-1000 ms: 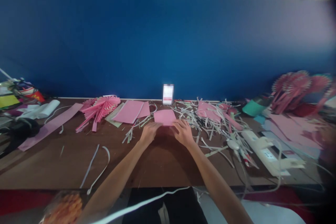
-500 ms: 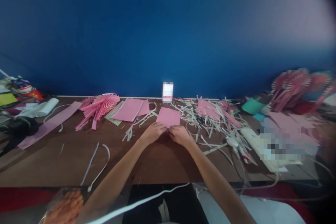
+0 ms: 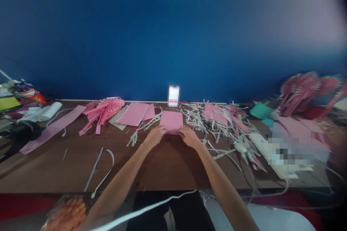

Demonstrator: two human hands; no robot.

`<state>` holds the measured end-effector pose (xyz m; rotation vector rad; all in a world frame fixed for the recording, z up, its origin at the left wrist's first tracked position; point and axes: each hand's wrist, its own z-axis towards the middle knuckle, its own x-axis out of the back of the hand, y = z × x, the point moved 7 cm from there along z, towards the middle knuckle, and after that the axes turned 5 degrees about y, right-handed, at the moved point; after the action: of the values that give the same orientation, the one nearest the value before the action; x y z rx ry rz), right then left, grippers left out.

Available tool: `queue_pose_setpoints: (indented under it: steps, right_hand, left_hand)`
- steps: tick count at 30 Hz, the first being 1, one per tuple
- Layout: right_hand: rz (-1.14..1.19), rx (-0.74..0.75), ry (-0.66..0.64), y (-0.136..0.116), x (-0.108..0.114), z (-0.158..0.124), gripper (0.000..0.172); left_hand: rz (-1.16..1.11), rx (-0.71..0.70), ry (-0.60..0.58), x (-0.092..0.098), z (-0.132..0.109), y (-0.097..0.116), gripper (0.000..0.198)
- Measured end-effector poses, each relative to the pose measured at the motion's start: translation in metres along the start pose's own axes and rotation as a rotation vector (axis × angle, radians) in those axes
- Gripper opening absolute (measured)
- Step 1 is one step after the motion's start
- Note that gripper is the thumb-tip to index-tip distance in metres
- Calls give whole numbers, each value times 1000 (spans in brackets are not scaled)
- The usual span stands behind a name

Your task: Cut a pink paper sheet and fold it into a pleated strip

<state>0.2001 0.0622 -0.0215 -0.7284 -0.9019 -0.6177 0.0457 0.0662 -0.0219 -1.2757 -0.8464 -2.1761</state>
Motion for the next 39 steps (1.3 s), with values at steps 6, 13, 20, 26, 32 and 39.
queue_pose_setpoints:
  steps: [6,13,20,26,32,39]
  right_hand:
    - [136,-84,50,15,-1,0,28]
    - [197,-102,63,14,3,0,33]
    - [159,-81,58,9,5,-2,31]
    - [72,36,33,-4,8,-1,28]
    - [-26,95,-17,-11,3,-3,18]
    - [-139,92,-41,-9,3,-1,14]
  left_hand:
    - [-117,20,59,-5,1,-15,37]
    - [-207,-35,55,-8,1,-27,44]
    - [-198,-44,27,-7,0,-25,53]
    - [-105,-92,27,-1,1,-20,53]
    - [10,-158,-20,-2,1,-3,48]
    - [93,-148,-11,-6,5,12,26]
